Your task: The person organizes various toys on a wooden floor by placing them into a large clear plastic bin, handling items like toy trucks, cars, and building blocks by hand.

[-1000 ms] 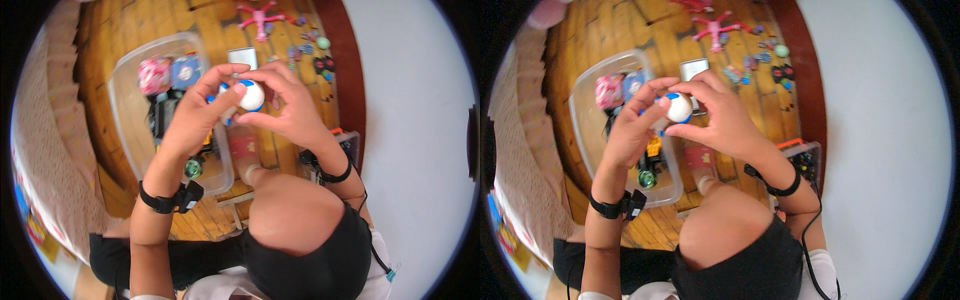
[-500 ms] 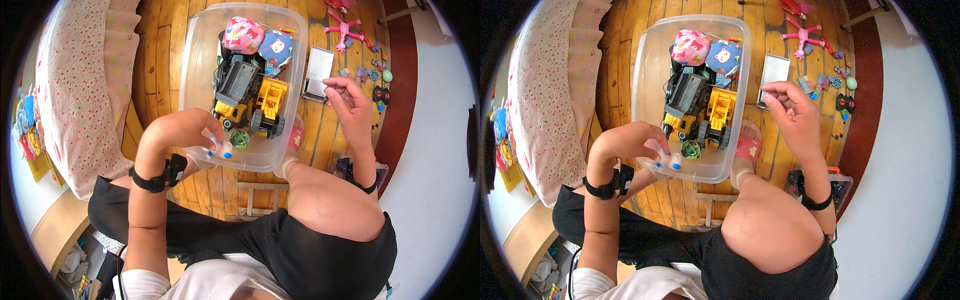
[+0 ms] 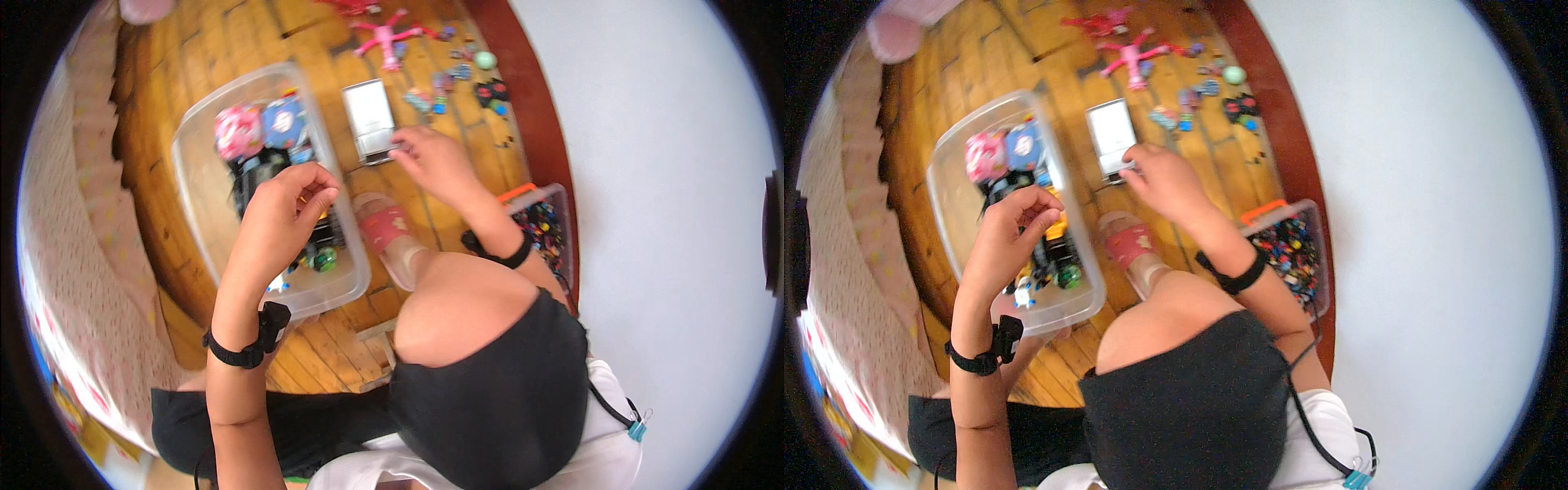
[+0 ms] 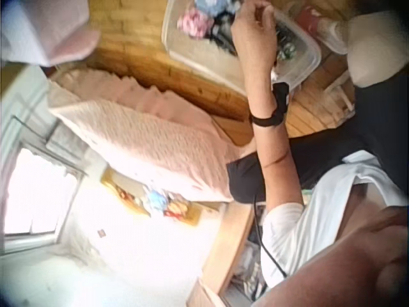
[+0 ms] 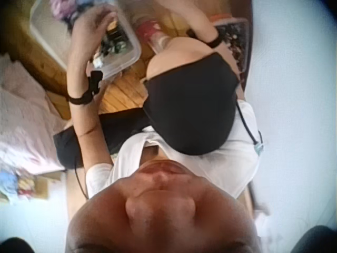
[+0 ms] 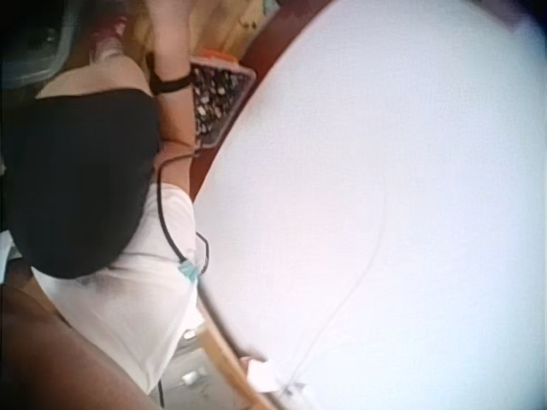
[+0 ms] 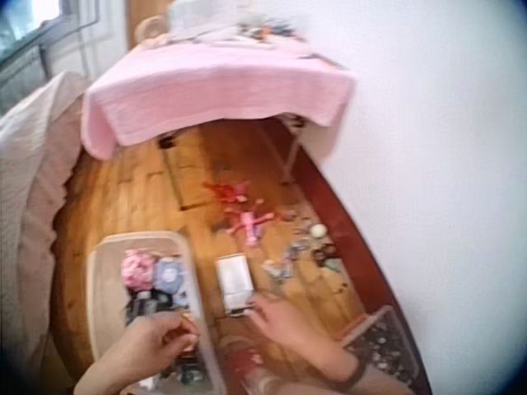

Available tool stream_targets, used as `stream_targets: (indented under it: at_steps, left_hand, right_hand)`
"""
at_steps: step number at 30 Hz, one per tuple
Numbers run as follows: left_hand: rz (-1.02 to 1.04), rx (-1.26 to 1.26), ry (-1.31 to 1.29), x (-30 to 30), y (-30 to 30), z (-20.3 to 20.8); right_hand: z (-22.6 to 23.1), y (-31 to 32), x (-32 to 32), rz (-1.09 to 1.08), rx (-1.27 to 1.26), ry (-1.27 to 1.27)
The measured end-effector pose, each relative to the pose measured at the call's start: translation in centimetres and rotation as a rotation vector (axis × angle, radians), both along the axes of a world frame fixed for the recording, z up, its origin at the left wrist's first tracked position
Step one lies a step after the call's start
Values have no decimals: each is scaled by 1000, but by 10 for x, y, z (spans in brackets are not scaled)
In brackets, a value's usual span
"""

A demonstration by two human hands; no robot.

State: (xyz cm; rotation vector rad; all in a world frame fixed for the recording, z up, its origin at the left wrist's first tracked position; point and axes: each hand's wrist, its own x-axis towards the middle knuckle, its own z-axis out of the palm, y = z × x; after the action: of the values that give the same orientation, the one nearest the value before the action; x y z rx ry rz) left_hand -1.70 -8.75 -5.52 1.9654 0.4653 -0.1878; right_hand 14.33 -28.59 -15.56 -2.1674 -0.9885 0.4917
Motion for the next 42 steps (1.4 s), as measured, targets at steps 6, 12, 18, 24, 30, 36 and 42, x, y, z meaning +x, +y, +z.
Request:
stream_targets:
  at_steps: [6,12,18,24,30,36,42]
  left_hand:
    - [-115,-145,-24,61,-50,-22]
    - [-78,-645,84,120,-88,-54]
    - [232,-1080,236,160,-128,-103]
    - [496,-1264,250,179,-154,-151]
    - [482,-1361,284,185,-182,-159]
    - [603,-1320,253,164,-175,-175]
    - [617,-1365,253,159,-173,-183]
  right_hand:
    - [-47,-113,62,-146,-366,-142]
    - [-118,-195,191,45,-759,-175]
    - [-181,-208,212,-145,-788,3]
    - [-162,-171,199,149,-827,-93]
    - [-162,-187,204,89,-772,-117]
    - [-158,-185,190,266,-674,-94]
    - [-165,-188,192,338,-563,-113]
